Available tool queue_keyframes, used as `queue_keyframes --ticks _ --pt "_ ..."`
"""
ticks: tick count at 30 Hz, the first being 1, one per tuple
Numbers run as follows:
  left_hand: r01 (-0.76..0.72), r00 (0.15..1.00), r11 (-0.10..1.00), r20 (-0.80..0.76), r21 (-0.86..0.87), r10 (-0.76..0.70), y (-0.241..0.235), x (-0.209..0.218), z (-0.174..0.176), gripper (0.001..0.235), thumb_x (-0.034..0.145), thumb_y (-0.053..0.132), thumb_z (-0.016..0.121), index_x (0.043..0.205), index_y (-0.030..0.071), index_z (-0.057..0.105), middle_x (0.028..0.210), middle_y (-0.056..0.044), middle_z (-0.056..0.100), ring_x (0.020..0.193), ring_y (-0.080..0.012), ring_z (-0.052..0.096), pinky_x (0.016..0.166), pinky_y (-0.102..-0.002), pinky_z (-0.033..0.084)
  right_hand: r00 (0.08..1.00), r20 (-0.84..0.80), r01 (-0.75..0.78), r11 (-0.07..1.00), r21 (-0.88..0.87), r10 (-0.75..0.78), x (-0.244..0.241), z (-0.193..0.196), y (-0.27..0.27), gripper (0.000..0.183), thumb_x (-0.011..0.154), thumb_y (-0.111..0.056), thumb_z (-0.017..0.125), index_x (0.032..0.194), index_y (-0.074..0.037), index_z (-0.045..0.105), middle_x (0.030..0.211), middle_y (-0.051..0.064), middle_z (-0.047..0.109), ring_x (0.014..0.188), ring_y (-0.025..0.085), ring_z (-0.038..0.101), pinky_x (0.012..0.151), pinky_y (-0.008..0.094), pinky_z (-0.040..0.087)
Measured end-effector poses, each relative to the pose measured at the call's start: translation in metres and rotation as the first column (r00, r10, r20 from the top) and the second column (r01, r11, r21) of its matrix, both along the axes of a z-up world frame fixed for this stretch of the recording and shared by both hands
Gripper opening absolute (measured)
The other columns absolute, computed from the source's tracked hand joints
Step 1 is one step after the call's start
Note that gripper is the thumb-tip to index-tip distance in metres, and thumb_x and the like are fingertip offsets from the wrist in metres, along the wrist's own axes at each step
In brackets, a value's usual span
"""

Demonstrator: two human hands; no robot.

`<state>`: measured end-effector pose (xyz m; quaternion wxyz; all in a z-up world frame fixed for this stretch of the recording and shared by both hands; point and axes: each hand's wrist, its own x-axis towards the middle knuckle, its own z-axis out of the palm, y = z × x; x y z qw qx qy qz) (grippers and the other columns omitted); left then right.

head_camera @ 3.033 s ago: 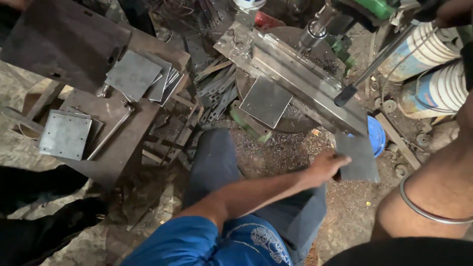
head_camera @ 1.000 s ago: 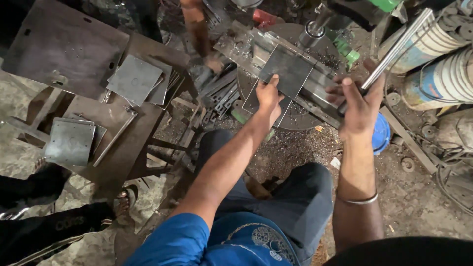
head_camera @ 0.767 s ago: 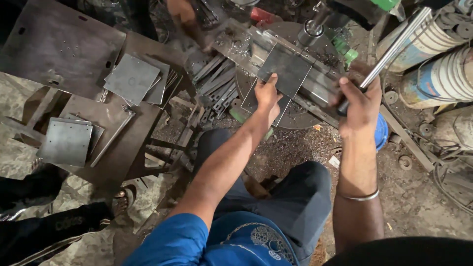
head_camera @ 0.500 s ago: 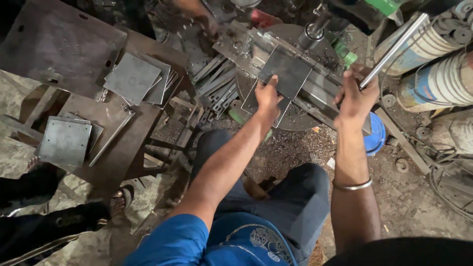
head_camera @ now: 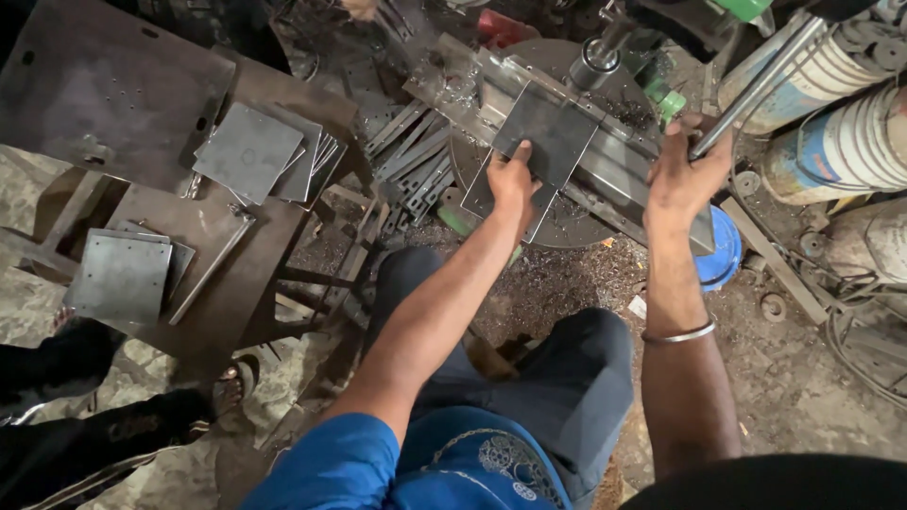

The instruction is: The person sits at a bench drill press and drills holes in square metal plates. They place each plate on the drill table, pull the machine lever down to drill, release it, and stack the drilled plate with finished plates on a side table, repeating the cycle.

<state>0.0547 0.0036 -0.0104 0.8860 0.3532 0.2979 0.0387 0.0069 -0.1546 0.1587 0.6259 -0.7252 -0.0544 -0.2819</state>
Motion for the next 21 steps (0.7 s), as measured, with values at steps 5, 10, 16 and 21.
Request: queue_keyframes --ticks 5,10,16,21 --pt "0.004 1.0 1.0 0.03 -0.024 -0.003 0.003 -0.01 0.014 0.026 0.096 0.019 0.068 0.121 0.012 0.062 0.101 -0.007 0.073 0.082 -0.0193 0.071 0.06 -0.037 0.058 0.999 -0.025 -0.035 0.999 -0.022 0.035 -0.02 0.017 0.012 0.009 0.106 0.005 0.061 0.113 0.003 0.057 0.087 0.006 0.062 0.051 0.007 0.049 0.04 0.026 0.038" --pt "-0.02 0.995 0.995 0.091 -0.097 0.029 0.002 -0.016 0.023 0.023 0.098 0.015 0.065 0.121 0.011 0.062 0.105 -0.006 0.072 0.088 -0.0201 0.071 0.068 -0.039 0.061 0.996 -0.06 -0.071 0.997 0.035 0.073 -0.04 0.033 0.024 0.01 0.106 0.006 0.061 0.114 0.002 0.055 0.094 0.006 0.063 0.054 0.008 0.05 0.043 0.025 0.038" --pt "-0.027 0.995 0.995 0.094 -0.094 0.036 0.002 -0.015 0.02 0.026 0.095 0.018 0.066 0.12 0.013 0.062 0.101 -0.004 0.071 0.085 -0.0186 0.07 0.062 -0.037 0.058 0.998 -0.035 -0.06 0.998 0.023 0.06 -0.021 0.017 0.012 0.014 0.105 0.007 0.062 0.116 0.001 0.054 0.095 0.007 0.063 0.054 0.009 0.051 0.044 0.026 0.038" --pt "0.003 1.0 1.0 0.025 0.011 -0.004 0.004 -0.013 0.015 0.025 0.093 0.023 0.069 0.116 0.014 0.066 0.094 -0.002 0.07 0.079 -0.0172 0.067 0.057 -0.036 0.053 1.0 -0.02 -0.007 0.997 -0.081 0.006 -0.014 0.009 0.006 0.011 0.108 0.005 0.062 0.115 0.001 0.055 0.091 0.007 0.061 0.054 0.009 0.052 0.044 0.026 0.039"
